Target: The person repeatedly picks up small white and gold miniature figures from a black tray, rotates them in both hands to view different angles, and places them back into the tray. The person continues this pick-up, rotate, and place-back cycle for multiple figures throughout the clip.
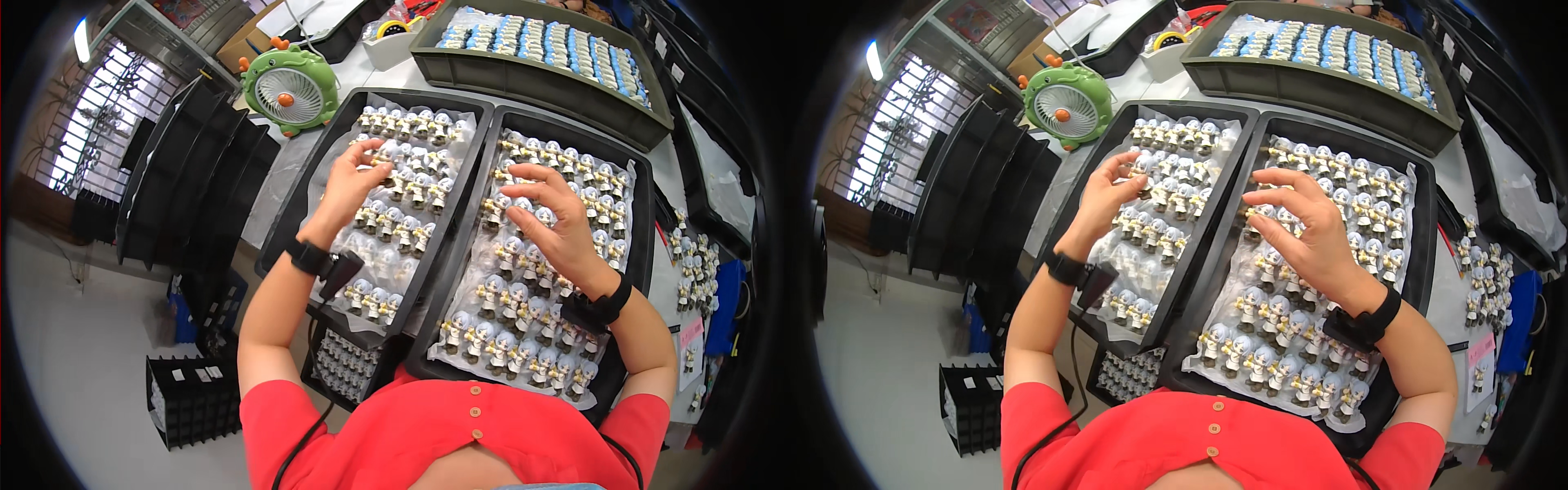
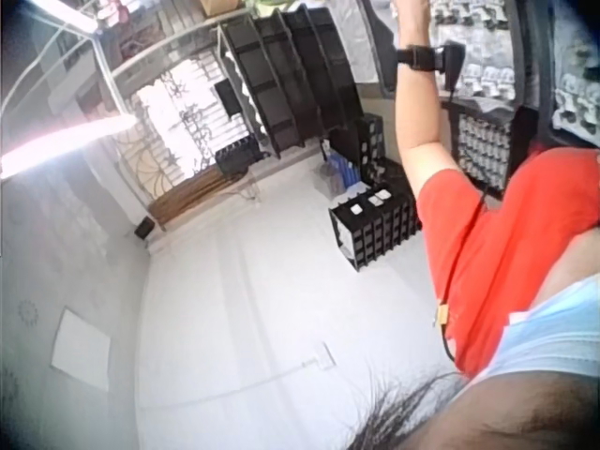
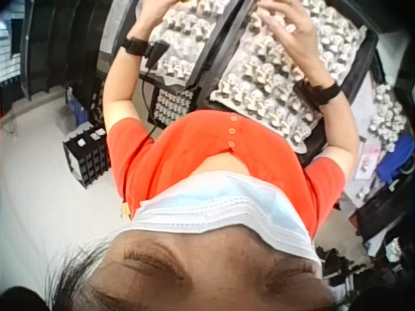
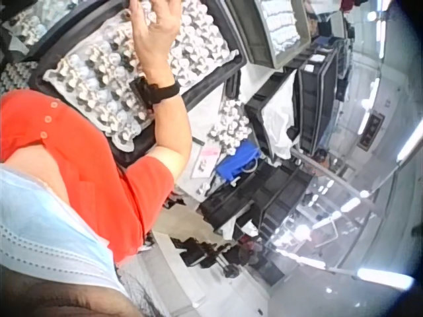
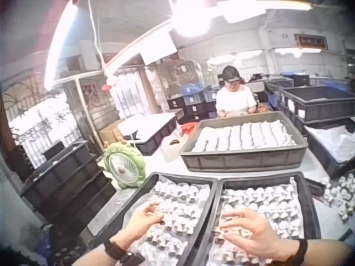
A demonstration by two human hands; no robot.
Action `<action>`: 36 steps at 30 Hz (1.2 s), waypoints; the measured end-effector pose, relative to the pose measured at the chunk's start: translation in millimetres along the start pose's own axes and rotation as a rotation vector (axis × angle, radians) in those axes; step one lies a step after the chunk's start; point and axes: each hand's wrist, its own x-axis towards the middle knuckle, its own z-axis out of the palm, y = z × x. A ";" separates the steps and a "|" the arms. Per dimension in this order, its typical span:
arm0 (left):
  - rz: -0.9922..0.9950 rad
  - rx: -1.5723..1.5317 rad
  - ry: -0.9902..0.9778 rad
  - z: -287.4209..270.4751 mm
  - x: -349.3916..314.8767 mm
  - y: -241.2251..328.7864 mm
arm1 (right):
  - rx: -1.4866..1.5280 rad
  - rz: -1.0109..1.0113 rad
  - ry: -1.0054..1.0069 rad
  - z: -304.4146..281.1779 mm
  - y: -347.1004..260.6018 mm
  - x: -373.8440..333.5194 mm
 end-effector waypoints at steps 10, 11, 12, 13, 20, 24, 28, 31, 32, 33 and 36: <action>-0.104 0.572 0.070 -17.2 44.3 -75.1 | -0.059 0.038 -0.018 -7.0 9.6 4.1; -0.108 0.492 0.043 -21.8 49.2 -83.9 | -0.052 0.038 -0.055 -7.6 10.6 5.3; -0.102 0.505 0.034 -22.4 50.5 -82.9 | -0.048 0.045 -0.088 -9.4 12.2 5.3; -0.115 0.509 0.037 -22.0 50.4 -81.0 | -0.044 0.053 -0.121 -11.1 13.8 5.2; -0.087 0.564 0.078 -29.7 48.2 -84.1 | -0.355 0.181 -0.498 -8.5 20.9 -10.8; 0.177 0.404 0.246 -3.8 32.8 -52.6 | -0.473 0.190 -0.602 4.6 23.2 -21.1; 0.177 -0.029 -0.057 49.1 -17.0 15.2 | -0.440 0.250 -0.607 5.2 26.5 -20.6; 0.083 -0.184 -0.328 74.6 -49.8 39.8 | -0.312 0.366 -0.601 2.7 28.5 -13.9; 0.052 -0.222 -0.408 82.0 -55.8 41.1 | -0.280 0.335 -0.591 2.7 32.2 -13.8; 0.026 -0.252 -0.442 89.2 -60.6 39.1 | -0.248 0.303 -0.582 3.0 34.0 -13.7; -0.116 -0.349 -0.515 102.7 -65.4 31.8 | -0.278 0.205 -0.558 2.5 30.6 -15.6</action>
